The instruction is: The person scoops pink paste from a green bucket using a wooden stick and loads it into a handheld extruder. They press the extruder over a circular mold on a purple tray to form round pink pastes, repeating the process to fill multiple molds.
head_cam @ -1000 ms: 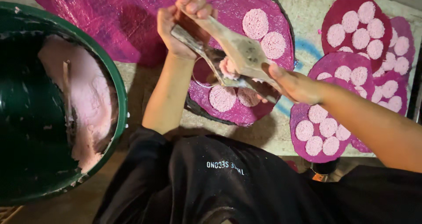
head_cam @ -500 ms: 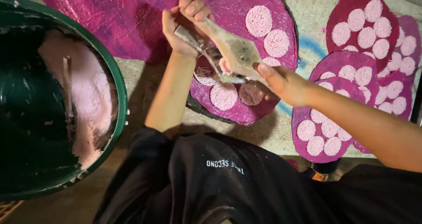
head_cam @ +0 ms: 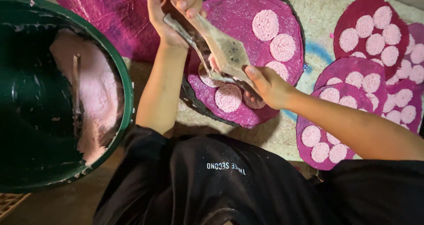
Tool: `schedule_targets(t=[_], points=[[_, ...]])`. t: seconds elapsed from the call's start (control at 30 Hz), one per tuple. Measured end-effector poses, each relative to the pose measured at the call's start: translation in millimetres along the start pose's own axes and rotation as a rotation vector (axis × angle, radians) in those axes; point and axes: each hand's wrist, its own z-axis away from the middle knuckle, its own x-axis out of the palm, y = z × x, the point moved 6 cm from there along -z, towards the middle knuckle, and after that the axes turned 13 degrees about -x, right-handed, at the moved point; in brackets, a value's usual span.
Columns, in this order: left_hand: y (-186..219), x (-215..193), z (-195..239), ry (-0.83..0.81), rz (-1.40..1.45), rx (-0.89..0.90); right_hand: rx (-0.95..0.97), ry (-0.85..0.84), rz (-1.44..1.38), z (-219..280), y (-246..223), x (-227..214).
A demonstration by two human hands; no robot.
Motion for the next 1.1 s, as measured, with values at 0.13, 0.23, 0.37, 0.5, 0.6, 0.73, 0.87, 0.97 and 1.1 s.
schedule_targets(t=[0.13, 0.23, 0.37, 0.5, 0.6, 0.73, 0.87, 0.97, 1.1], points=[[-22.8, -5.3, 3.7, 0.124, 0.003, 0.029, 0.044, -0.045, 0.088, 9.8, 2.0, -11.3], [-30.9, -6.4, -8.0, 0.186, 0.083, -0.003, 0.028, 0.029, 0.197, 10.0, -1.2, -26.1], [-17.4, -2.5, -16.2, 0.127, 0.005, 0.018, -0.088, 0.101, 0.243, 9.9, -2.1, -28.0], [-18.3, -8.6, -12.5, 0.216, 0.07, -0.047, -0.049, 0.072, 0.178, 4.4, 1.4, -24.3], [-18.9, -3.2, -9.0, 0.218, 0.039, -0.011, -0.09, 0.097, 0.192, 0.6, -1.5, -22.7], [11.6, 20.2, -10.5, 0.212, -0.29, 0.112, -0.25, 0.155, 0.233, -3.8, -6.0, -16.4], [18.4, 36.6, 32.2, 0.543, -0.752, -0.149, -0.674, 0.157, -0.077, 19.7, -6.2, -0.1], [-17.3, 53.1, 66.0, 0.661, -1.398, -0.509, -0.695, 0.253, -0.293, 40.9, 11.0, -3.9], [-58.2, 68.7, 85.3, 0.454, -1.966, -0.771, -0.824, 0.405, -0.451, 60.9, 26.0, -6.0]])
